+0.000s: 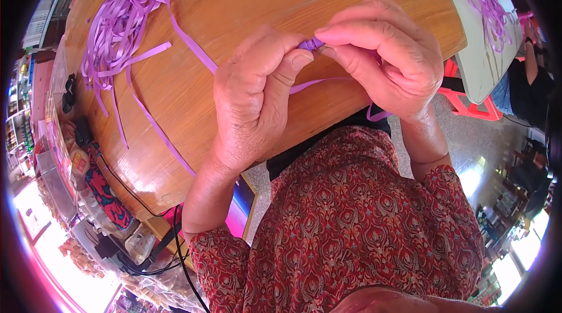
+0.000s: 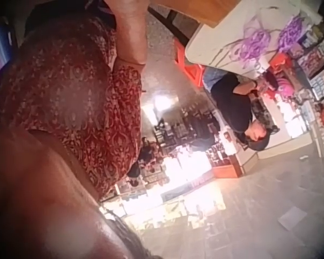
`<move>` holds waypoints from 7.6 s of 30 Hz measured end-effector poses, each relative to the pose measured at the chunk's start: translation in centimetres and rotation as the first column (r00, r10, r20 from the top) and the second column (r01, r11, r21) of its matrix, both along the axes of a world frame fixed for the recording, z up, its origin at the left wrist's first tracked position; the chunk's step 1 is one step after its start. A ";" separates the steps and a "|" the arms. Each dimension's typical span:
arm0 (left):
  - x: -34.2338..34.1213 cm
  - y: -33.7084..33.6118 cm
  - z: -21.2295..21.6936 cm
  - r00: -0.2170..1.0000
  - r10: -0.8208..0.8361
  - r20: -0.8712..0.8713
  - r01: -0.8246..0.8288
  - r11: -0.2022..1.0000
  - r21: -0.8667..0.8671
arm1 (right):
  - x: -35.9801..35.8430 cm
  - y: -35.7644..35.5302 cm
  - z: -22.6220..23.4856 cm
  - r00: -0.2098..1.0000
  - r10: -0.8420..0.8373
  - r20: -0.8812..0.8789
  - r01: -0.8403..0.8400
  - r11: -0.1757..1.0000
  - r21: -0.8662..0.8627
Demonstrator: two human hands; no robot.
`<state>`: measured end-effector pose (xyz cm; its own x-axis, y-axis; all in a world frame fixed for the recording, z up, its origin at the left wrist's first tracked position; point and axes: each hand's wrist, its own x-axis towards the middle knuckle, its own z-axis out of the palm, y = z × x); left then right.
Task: The person rolls purple ribbon strips into small coils by hand and secures each by threading the ribbon through its center. They repeat this process, picking up new strips from a pile on the wooden table.
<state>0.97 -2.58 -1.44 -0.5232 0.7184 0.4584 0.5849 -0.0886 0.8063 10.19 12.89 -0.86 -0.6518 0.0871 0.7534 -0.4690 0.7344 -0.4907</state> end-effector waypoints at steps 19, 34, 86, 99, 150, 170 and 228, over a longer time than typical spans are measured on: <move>0.3 -0.4 0.7 0.989 -0.105 -0.108 0.092 0.989 -0.112 | 0.6 1.2 1.3 0.980 0.178 0.091 -0.185 0.979 0.080; 0.0 0.1 -0.4 0.993 -0.091 -0.074 0.095 0.994 0.052 | -0.1 1.4 0.2 0.929 0.316 0.195 -0.280 0.941 -0.189; 0.3 -0.8 0.3 0.664 -0.199 0.721 0.197 0.976 0.088 | -1.2 2.1 0.1 0.926 0.312 0.211 -0.274 0.943 -0.190; -0.3 -0.8 0.4 0.804 -0.141 0.578 0.188 0.982 -0.022 | -1.6 2.3 0.3 0.947 0.271 0.173 -0.254 0.960 -0.116; 1.0 0.6 -3.2 0.992 -0.076 -0.102 0.088 0.989 0.120 | 0.5 1.9 1.7 0.399 0.809 0.431 0.125 0.418 -0.900; 0.7 0.0 -1.8 0.977 -0.022 0.210 0.013 0.999 0.047 | 0.2 2.0 1.4 0.505 0.768 0.394 0.039 0.436 -0.899; -4.0 -4.3 1.6 0.906 0.421 0.047 -0.421 0.907 -0.021 | 4.1 10.3 0.8 0.861 -0.229 0.454 0.267 0.964 -0.020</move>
<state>-3.02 -6.91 0.20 -0.7998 0.4305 0.4184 0.5256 0.1653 0.8345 14.26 23.22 -0.05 -0.8641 0.3370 0.3737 0.0042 0.7474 -0.6643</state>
